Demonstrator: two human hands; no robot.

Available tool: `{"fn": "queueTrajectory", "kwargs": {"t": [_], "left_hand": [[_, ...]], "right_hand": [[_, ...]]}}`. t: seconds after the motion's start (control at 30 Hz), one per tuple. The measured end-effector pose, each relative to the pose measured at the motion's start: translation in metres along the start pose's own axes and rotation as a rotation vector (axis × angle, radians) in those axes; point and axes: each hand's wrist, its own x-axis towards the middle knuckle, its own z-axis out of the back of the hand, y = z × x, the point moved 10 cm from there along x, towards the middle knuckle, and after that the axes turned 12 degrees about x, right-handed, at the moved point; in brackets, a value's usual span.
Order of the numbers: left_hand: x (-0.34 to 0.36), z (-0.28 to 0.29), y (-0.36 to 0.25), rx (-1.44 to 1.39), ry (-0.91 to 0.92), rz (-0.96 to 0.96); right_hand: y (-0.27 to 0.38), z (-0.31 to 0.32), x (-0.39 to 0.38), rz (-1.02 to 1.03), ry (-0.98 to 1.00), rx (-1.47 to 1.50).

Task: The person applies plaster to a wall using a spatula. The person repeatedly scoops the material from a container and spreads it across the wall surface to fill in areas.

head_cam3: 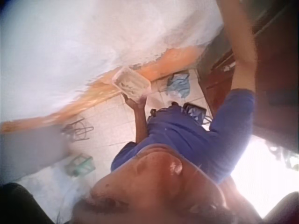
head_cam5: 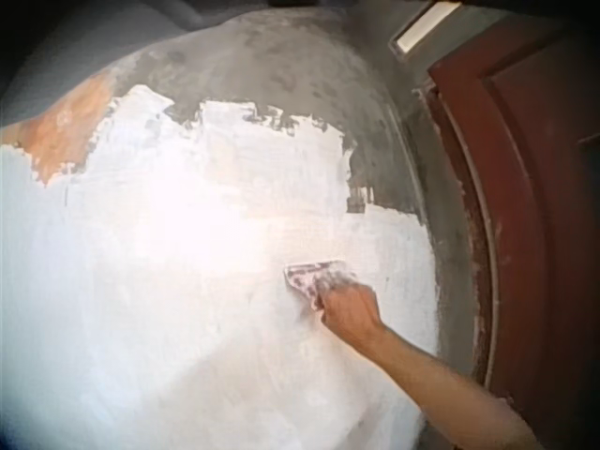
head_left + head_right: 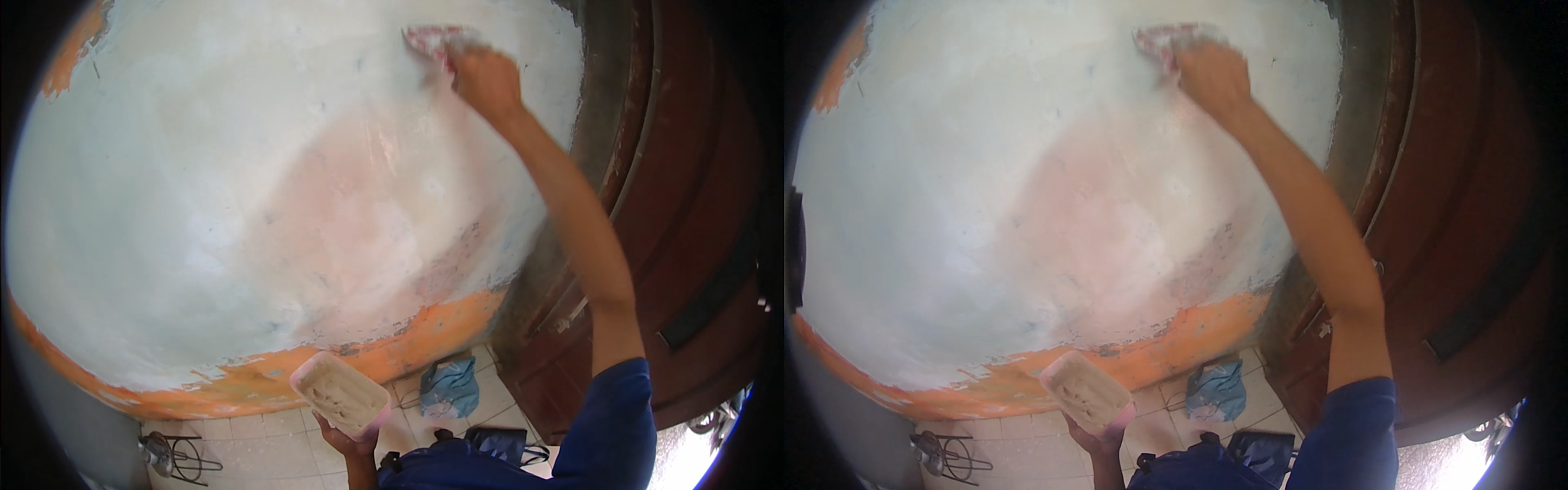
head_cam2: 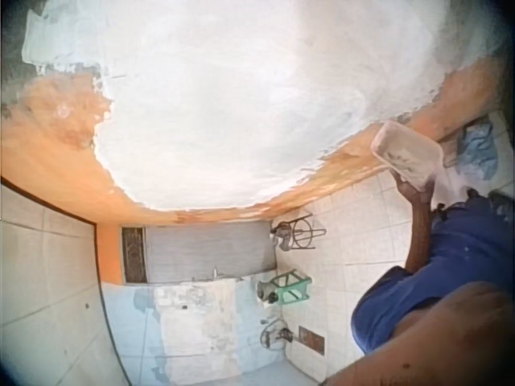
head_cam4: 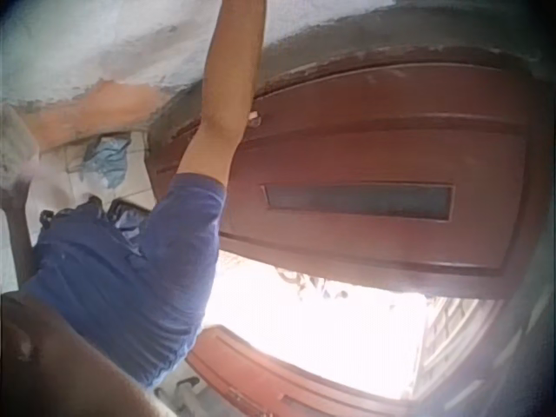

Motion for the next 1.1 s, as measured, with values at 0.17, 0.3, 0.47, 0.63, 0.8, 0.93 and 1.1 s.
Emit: {"fn": "queueTrajectory", "kwargs": {"t": [0.17, 0.3, 0.47, 0.63, 0.8, 0.93, 1.1], "left_hand": [[-0.002, 0.009, -0.012, 0.107, 0.052, -0.093], [0.005, 0.018, -0.004, -0.09, -0.01, -0.006], [0.003, 0.005, -0.016, 0.121, 0.019, -0.117], [0.002, 0.006, -0.004, 0.032, -0.005, -0.041], [-0.006, -0.003, -0.008, 0.046, 0.023, -0.047], [0.001, 0.017, -0.009, 0.048, 0.04, -0.034], [0.004, 0.001, -0.001, 0.019, 0.045, 0.017]], "right_hand": [[0.067, -0.038, -0.143, 0.065, 0.122, 0.114], [0.083, -0.061, -0.238, -0.027, 0.413, 0.26], [0.026, -0.002, -0.139, -0.244, 0.138, 0.229], [0.009, 0.031, 0.004, -0.076, -0.15, 0.204], [0.03, -0.057, -0.039, -0.206, 0.201, 0.249], [0.079, -0.091, -0.196, -0.088, 0.3, 0.252], [0.095, -0.073, -0.267, -0.092, 0.427, 0.324]]}}
